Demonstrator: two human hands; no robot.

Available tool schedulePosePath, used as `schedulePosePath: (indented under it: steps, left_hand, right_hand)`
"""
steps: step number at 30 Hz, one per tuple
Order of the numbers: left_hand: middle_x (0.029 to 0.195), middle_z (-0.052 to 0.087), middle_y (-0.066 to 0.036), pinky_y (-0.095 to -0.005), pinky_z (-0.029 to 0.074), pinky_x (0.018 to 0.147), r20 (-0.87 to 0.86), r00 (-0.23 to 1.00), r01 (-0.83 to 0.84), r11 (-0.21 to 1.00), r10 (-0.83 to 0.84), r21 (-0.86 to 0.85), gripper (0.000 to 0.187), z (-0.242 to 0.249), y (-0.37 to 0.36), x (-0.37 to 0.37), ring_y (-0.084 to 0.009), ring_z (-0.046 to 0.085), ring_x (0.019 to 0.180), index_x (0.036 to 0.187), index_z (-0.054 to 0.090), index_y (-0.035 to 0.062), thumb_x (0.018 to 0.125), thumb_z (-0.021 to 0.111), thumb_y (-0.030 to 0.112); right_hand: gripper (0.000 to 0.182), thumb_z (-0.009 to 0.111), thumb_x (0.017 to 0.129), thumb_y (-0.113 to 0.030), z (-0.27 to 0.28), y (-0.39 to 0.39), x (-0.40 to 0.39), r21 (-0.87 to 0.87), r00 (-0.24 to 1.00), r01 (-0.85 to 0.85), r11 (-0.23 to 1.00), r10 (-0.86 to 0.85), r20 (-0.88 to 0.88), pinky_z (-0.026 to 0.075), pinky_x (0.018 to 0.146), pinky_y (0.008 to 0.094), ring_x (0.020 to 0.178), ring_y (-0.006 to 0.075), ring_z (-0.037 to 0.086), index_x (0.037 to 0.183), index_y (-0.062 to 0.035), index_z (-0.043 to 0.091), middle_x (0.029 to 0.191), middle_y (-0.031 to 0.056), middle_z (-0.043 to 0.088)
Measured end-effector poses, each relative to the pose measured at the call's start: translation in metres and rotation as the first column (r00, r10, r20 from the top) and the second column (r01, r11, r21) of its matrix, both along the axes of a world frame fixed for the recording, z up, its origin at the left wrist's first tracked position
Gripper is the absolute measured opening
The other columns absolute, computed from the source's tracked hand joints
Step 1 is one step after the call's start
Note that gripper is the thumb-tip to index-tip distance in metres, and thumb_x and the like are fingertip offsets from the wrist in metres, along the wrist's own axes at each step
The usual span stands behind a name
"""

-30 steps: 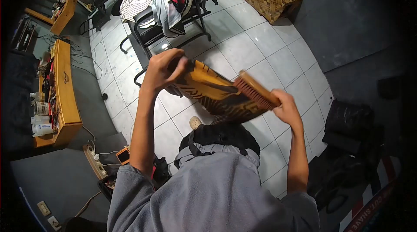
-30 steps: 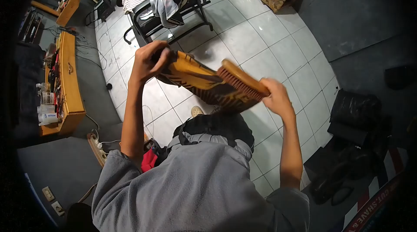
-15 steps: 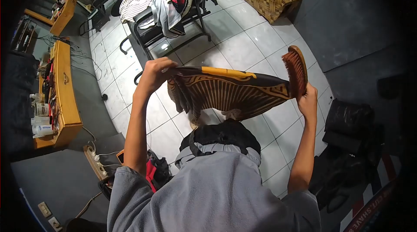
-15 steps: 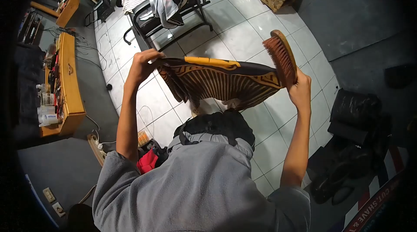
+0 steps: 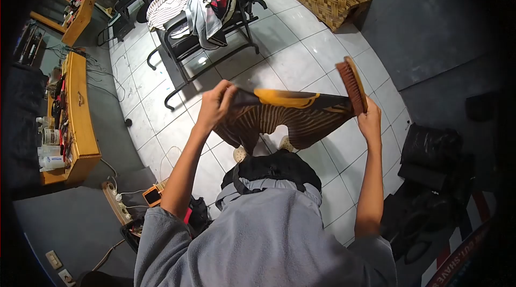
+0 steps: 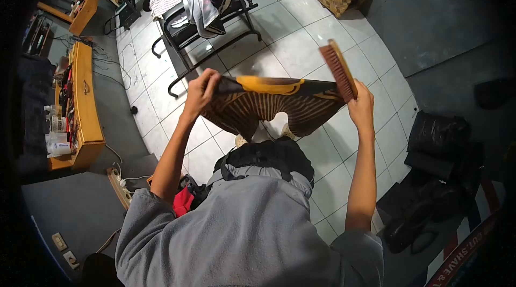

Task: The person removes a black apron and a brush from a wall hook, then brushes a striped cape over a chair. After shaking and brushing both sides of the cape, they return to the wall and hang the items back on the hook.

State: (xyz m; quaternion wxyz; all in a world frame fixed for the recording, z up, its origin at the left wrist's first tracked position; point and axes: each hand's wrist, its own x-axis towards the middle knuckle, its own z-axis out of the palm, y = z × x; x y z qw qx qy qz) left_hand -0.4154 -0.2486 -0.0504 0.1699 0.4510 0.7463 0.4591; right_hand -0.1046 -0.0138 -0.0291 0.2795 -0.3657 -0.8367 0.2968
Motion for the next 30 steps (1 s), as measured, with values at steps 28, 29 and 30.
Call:
schedulePosePath:
  steps: [28,29,30]
  left_hand:
    - [0.075,0.061,-0.020,-0.0363,0.048,0.064,0.144,0.977,0.209,0.806,-0.155,-0.553,0.030,-0.109,-0.129,0.066,-0.0331,0.061,0.071,0.092,0.063,0.0018,0.063,0.065,0.009]
    - [0.074,0.061,-0.020,-0.0359,0.048,0.064,0.194,0.972,0.225,0.746,-0.130,-0.626,0.032,-0.087,-0.117,0.063,-0.0318,0.061,0.069,0.093,0.063,0.0010,0.063,0.066,0.012]
    - [0.073,0.062,-0.020,-0.0354,0.049,0.063,0.168,0.968,0.250,0.744,-0.185,-0.620,0.037,-0.088,-0.116,0.056,-0.0295,0.062,0.068,0.094,0.062,0.0002,0.061,0.067,0.014]
  right_hand:
    - [0.022,0.046,0.076,0.003,-0.118,-0.113,0.078,-0.874,0.983,0.149,0.463,0.029,0.183,0.043,0.070,0.0281,0.077,0.0188,0.056,0.096,0.0042,0.054,0.081,0.0079,0.060]
    - [0.022,0.047,0.077,0.002,-0.115,-0.111,0.078,-0.792,0.990,0.130,0.596,-0.035,0.137,0.043,0.069,0.0269,0.076,0.0155,0.054,0.097,0.0050,0.054,0.080,0.0055,0.058]
    - [0.022,0.047,0.078,0.001,-0.113,-0.109,0.078,-0.688,0.992,0.124,0.715,-0.091,0.084,0.042,0.069,0.0256,0.075,0.0122,0.051,0.098,0.0057,0.054,0.079,0.0030,0.056]
